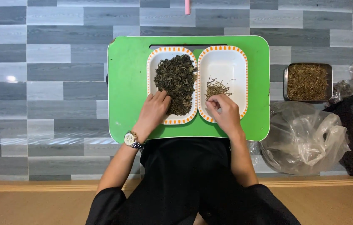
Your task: Manually sorting dried tea leaves by picking out stems and debris and placing them in a separate tray compartment.
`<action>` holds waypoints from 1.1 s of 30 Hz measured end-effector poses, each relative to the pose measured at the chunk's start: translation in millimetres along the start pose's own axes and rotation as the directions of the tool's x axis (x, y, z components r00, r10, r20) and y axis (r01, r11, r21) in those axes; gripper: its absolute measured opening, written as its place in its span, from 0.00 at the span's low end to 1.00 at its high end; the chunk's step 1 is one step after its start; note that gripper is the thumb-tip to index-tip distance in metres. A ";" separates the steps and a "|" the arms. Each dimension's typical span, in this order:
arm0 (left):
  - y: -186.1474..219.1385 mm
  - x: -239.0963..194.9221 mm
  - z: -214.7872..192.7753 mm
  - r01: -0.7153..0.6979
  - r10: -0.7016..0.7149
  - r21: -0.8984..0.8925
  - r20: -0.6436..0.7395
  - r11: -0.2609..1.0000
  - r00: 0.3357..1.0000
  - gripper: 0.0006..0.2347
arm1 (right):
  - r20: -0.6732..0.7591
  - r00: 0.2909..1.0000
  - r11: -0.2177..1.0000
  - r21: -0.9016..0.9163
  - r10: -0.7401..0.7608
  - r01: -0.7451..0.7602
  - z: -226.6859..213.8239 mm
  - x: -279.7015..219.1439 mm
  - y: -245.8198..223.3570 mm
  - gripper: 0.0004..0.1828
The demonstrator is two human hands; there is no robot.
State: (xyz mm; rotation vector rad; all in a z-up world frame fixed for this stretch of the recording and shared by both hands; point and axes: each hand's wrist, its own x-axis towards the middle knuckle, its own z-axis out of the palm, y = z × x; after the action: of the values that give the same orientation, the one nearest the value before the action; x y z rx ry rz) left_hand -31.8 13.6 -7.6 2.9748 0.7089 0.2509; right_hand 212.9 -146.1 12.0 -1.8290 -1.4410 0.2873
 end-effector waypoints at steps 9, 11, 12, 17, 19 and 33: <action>11.7 -2.6 -34.4 0.046 -0.055 -0.116 -0.072 0.992 0.996 0.04 | 0.045 0.996 0.996 0.052 -0.075 0.073 10.5 7.7 -22.0 0.04; 18.0 -5.1 -30.3 0.049 -0.065 -0.155 -0.104 0.987 0.992 0.04 | 0.069 0.990 0.987 0.105 -0.126 0.118 29.0 9.6 -24.1 0.03; 21.1 -6.2 -28.2 0.047 -0.074 -0.195 -0.134 0.980 0.988 0.05 | 0.089 0.981 0.975 0.158 -0.175 0.159 38.2 10.5 -25.2 0.03; 31.5 -3.8 -36.2 0.025 -0.075 -0.237 -0.203 0.971 0.976 0.06 | 0.140 0.965 0.972 0.111 -0.223 0.209 28.7 36.0 -73.1 0.03; 33.1 -4.3 -34.2 0.018 -0.074 -0.244 -0.222 0.970 0.972 0.06 | 0.151 0.964 0.972 0.121 -0.221 0.203 35.3 34.3 -70.5 0.03; 33.0 0.8 -34.5 -0.036 -0.045 -0.226 -0.343 0.974 0.938 0.05 | 0.163 0.965 0.970 0.167 -0.204 0.177 31.9 29.0 -62.4 0.03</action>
State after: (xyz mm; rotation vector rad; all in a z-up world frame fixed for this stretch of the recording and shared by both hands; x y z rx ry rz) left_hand -22.5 -14.3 30.1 2.7328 0.6620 0.8144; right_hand 158.1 -102.6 41.3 -1.5617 -1.6593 0.4603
